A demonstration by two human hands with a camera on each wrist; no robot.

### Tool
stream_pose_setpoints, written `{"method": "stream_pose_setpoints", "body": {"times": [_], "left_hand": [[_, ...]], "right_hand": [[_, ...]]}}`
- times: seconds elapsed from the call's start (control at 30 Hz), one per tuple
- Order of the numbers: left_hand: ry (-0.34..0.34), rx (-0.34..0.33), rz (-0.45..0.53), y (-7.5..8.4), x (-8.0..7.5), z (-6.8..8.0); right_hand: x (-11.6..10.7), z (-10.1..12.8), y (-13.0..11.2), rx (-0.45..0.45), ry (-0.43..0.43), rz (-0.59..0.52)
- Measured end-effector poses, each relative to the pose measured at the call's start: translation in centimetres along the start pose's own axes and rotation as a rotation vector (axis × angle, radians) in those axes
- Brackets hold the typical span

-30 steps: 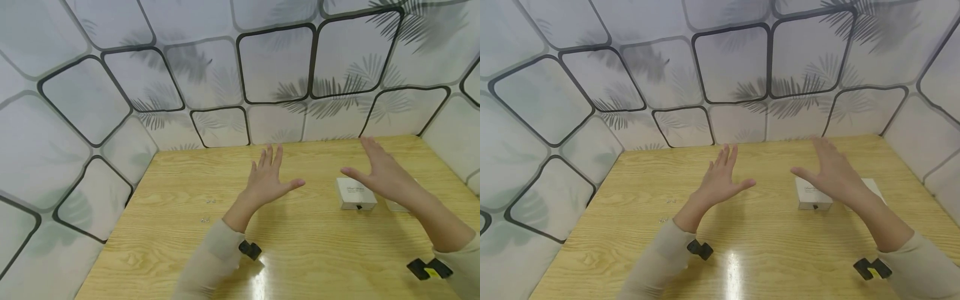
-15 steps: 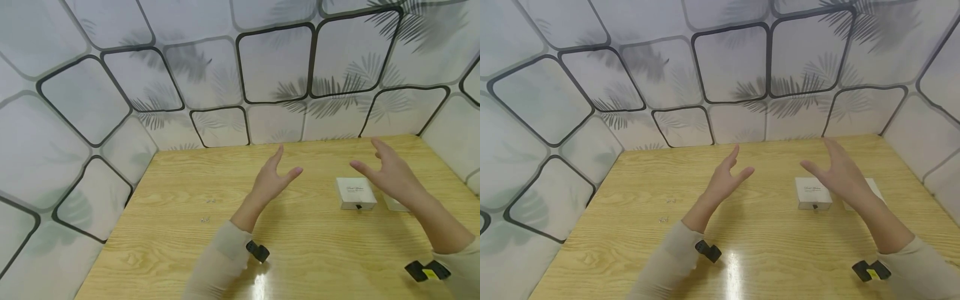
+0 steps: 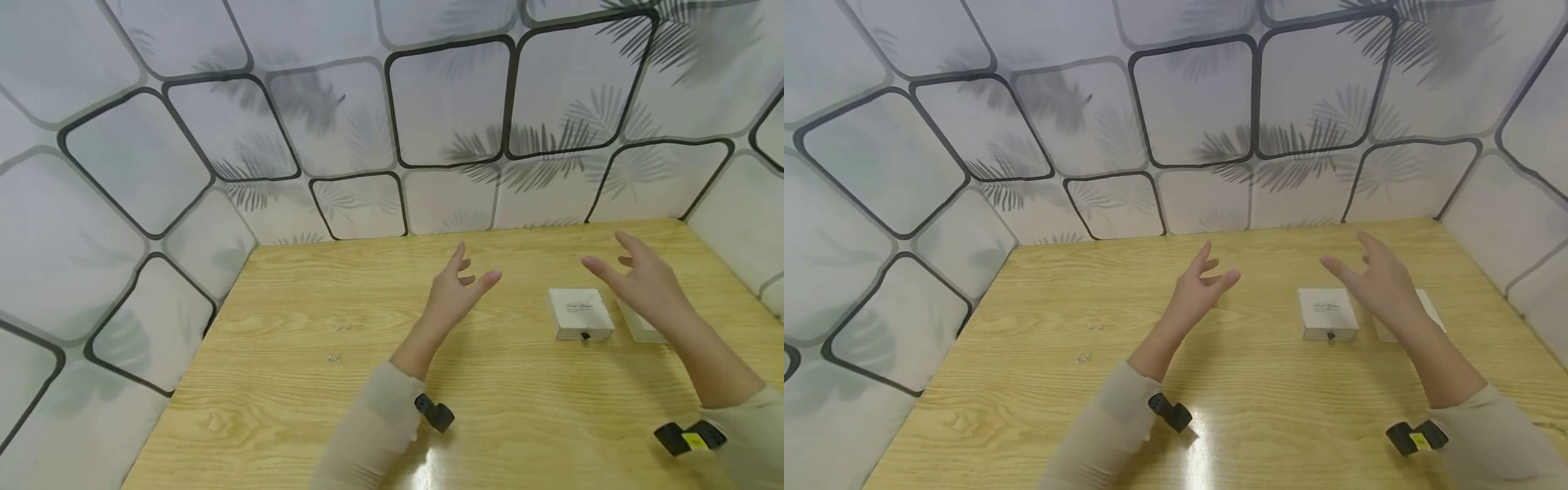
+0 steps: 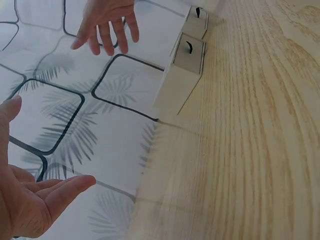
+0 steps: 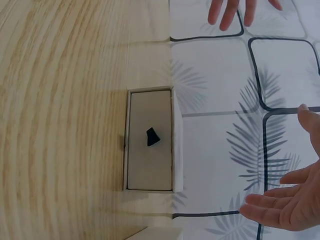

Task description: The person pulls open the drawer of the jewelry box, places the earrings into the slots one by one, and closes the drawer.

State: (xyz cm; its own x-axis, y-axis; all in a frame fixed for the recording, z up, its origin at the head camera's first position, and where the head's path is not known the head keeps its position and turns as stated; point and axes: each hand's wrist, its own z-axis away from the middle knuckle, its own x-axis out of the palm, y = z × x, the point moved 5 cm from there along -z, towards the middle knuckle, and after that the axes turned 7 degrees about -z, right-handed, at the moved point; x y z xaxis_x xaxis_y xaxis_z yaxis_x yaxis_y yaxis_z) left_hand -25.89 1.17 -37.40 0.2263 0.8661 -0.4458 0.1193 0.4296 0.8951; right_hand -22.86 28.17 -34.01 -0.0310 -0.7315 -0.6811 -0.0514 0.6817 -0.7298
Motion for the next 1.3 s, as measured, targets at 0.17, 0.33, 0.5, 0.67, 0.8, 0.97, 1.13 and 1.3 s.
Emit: {"method": "stream_pose_setpoints", "body": {"times": [0.17, 0.33, 0.5, 0.67, 0.8, 0.97, 1.13, 1.3], "left_hand": [[-0.025, -0.033, 0.008, -0.2, 0.9, 0.0], [-0.03, -0.062, -0.015, -0.2, 1.9, -0.1], [-0.01, -0.086, -0.002, -0.7, 2.7, -0.3], [-0.022, -0.107, 0.069, -1.3, 3.5, -0.5], [-0.027, -0.117, 0.084, -1.4, 4.2, -0.7], [-0.039, -0.136, 0.108, -1.5, 5.1, -0.8], [-0.03, -0.17, 0.112, -1.9, 5.7, -0.8], [-0.025, -0.186, 0.141, -2.0, 6.6, -1.1]], "right_hand": [[0.2, -0.1, 0.7, 0.029, -0.016, -0.006], [0.3, -0.1, 1.4, 0.057, -0.04, 0.007], [0.5, -0.1, 1.9, 0.058, -0.063, 0.034], [0.9, 0.0, 2.3, 0.078, -0.1, 0.05], [1.1, 0.0, 2.8, 0.093, -0.121, 0.039], [1.4, 0.3, 3.4, 0.094, -0.151, 0.013], [1.6, 0.7, 4.2, 0.098, -0.175, -0.011], [1.9, 0.9, 5.0, 0.115, -0.196, -0.039]]}}
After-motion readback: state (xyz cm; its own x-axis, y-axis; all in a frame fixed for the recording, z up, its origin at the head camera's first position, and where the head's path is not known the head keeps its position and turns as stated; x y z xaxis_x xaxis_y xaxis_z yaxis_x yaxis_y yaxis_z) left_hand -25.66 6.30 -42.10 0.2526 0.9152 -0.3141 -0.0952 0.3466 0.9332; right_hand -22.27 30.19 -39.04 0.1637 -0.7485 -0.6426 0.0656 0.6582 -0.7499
